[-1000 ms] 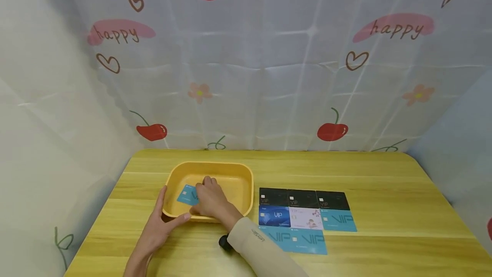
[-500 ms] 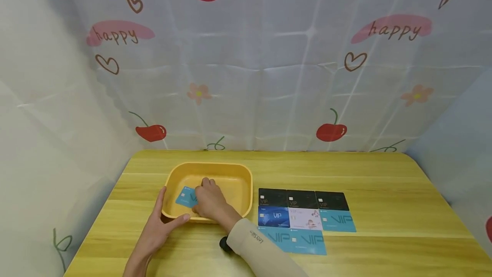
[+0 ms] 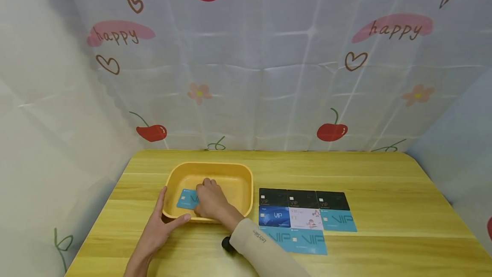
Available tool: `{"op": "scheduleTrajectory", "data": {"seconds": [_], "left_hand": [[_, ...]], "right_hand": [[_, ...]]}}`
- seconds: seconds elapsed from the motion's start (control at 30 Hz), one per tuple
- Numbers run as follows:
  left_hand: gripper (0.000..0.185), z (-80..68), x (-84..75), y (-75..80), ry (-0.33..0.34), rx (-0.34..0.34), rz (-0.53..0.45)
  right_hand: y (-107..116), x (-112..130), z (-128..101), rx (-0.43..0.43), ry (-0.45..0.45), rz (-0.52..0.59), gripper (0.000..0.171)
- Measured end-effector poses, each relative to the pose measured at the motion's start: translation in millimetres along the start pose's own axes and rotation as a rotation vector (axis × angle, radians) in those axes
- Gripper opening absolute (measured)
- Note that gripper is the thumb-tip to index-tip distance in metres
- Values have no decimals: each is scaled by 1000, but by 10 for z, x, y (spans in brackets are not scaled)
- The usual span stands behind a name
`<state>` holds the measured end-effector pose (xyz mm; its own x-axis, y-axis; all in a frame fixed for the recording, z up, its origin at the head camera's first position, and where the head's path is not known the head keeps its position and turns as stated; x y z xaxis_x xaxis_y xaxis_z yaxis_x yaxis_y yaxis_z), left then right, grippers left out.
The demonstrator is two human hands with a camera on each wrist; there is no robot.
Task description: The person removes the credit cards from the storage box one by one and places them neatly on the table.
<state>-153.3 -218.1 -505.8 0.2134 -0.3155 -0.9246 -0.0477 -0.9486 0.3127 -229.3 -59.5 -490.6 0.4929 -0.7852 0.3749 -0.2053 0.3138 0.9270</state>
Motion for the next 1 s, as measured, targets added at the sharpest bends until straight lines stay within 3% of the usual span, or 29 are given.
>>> {"op": "scheduleTrajectory", "data": {"seconds": [0.5, 1.0], "left_hand": [[117, 6, 0, -3, 9, -6, 21], [117, 32, 12, -3, -15, 3, -15]], "right_hand": [[20, -18, -23, -50, -14, 157, 47], [95, -33, -52, -94, -15, 277, 42]]}}
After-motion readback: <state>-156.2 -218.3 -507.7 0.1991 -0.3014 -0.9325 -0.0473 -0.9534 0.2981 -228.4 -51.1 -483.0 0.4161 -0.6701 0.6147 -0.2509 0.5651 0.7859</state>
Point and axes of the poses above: each hand's wrist, its own z-axis towards the middle knuckle, its own y-axis out of the back of the hand, x = y × z, the point moved 2 cm from there along z, towards the middle knuckle, and after that the axes turned 1 degree about z, right-handed, at the moved point
